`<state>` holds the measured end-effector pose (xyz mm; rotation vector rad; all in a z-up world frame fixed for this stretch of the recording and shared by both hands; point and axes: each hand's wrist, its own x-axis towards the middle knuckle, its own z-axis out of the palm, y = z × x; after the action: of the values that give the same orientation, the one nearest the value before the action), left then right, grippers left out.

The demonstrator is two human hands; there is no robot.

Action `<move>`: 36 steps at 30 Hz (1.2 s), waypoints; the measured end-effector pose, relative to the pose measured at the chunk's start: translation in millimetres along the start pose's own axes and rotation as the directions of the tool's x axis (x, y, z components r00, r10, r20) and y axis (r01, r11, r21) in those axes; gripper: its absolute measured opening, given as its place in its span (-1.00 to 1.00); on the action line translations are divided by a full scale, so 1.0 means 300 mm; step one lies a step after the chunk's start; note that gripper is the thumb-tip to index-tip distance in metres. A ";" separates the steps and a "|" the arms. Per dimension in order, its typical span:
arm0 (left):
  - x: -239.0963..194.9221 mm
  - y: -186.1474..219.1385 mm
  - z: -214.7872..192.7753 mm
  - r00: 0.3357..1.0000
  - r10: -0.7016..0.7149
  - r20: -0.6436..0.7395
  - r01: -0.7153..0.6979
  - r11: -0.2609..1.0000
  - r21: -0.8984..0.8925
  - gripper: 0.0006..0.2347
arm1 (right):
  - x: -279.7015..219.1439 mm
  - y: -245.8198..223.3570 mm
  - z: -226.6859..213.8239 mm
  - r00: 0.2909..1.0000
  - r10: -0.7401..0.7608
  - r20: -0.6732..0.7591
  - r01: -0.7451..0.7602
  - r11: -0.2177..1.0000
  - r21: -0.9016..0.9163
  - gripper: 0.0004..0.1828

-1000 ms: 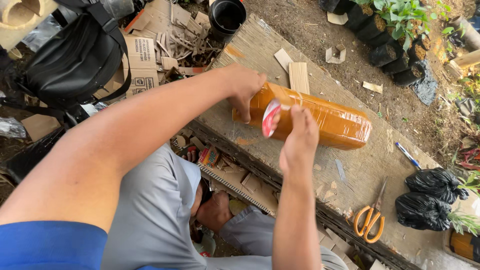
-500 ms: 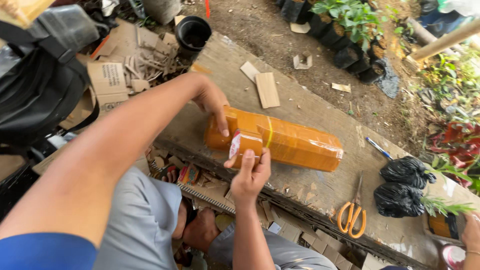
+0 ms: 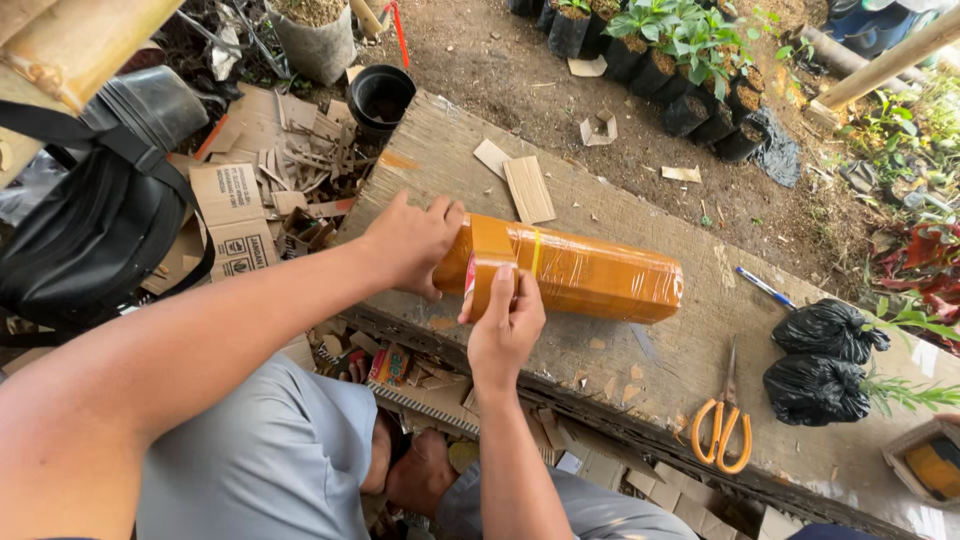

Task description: The person wraps a cylindrical cardboard package with brown packing tape on a wooden workbench. They repeatedly pull tape from the roll, press it onto the package, and rotate the package to cover multiple sides. A second person works nearby on a separate box.

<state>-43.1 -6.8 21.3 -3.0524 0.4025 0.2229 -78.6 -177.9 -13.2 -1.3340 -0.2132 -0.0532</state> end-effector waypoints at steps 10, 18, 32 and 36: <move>0.069 -0.011 0.042 0.955 -0.049 0.294 0.086 0.990 -0.113 0.12 | -0.162 0.116 -0.054 0.980 0.185 -0.077 -0.188 0.981 -0.036 -0.69; 0.195 0.168 0.065 0.956 -0.121 -0.269 0.050 0.966 -0.255 -0.45 | -0.185 0.166 -0.054 0.972 0.189 -0.139 -0.195 0.980 -0.030 -0.67; 0.193 0.242 0.090 0.668 -0.066 -0.741 -0.058 0.988 -0.140 -0.63 | -0.179 0.197 -0.094 0.959 0.269 -0.086 -0.272 0.962 -0.022 -0.68; 0.188 0.242 0.127 0.891 -0.114 -0.439 -0.035 0.947 -0.318 -0.64 | -0.192 0.195 -0.086 0.962 0.256 -0.099 -0.258 0.966 -0.005 -0.67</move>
<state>-13.4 -88.4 -27.3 -3.4131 0.3490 -0.4920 -122.5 -193.9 -85.4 -1.3636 0.0447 0.0994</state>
